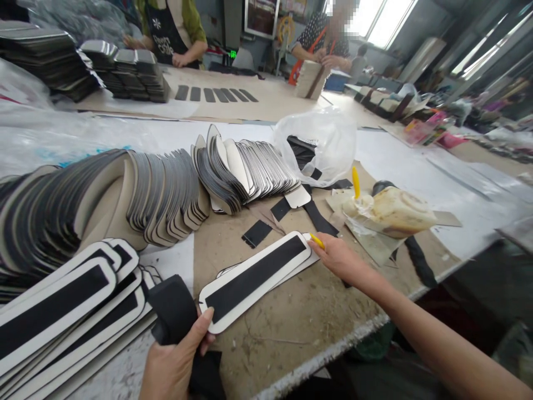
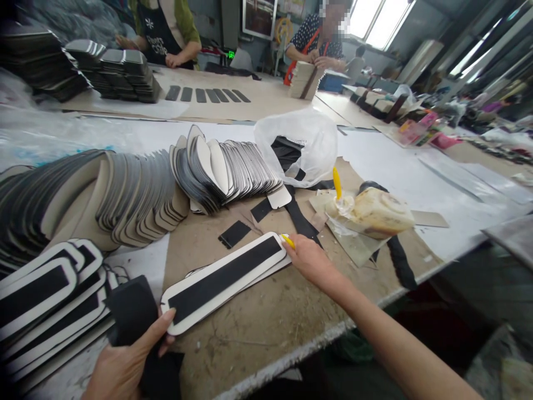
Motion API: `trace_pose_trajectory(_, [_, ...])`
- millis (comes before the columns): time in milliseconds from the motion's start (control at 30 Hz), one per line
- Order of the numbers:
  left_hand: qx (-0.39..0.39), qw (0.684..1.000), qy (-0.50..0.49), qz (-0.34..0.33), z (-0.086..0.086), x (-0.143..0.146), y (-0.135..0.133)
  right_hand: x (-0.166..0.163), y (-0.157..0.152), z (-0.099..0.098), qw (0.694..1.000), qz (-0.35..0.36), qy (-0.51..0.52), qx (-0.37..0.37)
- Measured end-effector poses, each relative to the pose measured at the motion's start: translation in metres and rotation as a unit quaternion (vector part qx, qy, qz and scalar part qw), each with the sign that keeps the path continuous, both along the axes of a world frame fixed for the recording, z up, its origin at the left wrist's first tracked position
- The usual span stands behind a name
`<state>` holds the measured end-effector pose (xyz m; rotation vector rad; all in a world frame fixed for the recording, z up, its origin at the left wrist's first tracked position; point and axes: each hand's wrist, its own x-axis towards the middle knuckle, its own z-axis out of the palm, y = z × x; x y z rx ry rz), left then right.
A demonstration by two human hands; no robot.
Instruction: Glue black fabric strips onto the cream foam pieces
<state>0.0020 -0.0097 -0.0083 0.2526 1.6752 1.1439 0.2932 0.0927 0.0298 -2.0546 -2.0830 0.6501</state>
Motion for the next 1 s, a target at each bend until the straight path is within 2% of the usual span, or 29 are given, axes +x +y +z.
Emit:
trace_pose_trajectory(100, [0.014, 0.999, -0.028, 0.01, 0.001, -0.003, -0.001, -0.001, -0.001, 0.004, 0.997, -0.012, 0.072, -0.005])
trace_pose_trajectory(300, [0.062, 0.998, -0.001, -0.013, 0.005, -0.007, -0.004, -0.01, -0.011, 0.016, 0.977, -0.044, 0.203, -0.041])
trace_pose_trajectory(400, [0.051, 0.999, 0.003, -0.018, 0.007, -0.007, -0.005, -0.011, -0.016, 0.02, 0.959, -0.049, 0.272, -0.056])
trace_pose_trajectory(567, [0.038, 0.999, -0.02, 0.016, 0.009, -0.01, -0.007, -0.01, -0.02, 0.025, 0.931, -0.066, 0.351, -0.076])
trace_pose_trajectory(633, [0.03, 0.998, -0.044, 0.028, 0.011, -0.01, -0.008, -0.009, -0.022, 0.026, 0.906, -0.088, 0.402, -0.101])
trace_pose_trajectory(767, [0.018, 0.995, -0.089, 0.046, 0.02, -0.01, -0.01, -0.009, -0.028, 0.029, 0.816, -0.127, 0.543, -0.151])
trace_pose_trajectory(833, [0.005, 0.992, -0.113, 0.06, 0.023, -0.011, -0.01, -0.01, -0.029, 0.03, 0.789, -0.128, 0.579, -0.162])
trace_pose_trajectory(900, [0.017, 0.99, -0.123, 0.064, 0.026, -0.011, -0.01, -0.011, -0.03, 0.03, 0.79, -0.119, 0.579, -0.165])
trace_pose_trajectory(1000, [0.079, 0.991, -0.103, 0.031, 0.028, -0.011, -0.013, -0.012, -0.031, 0.032, 0.831, -0.111, 0.524, -0.152])
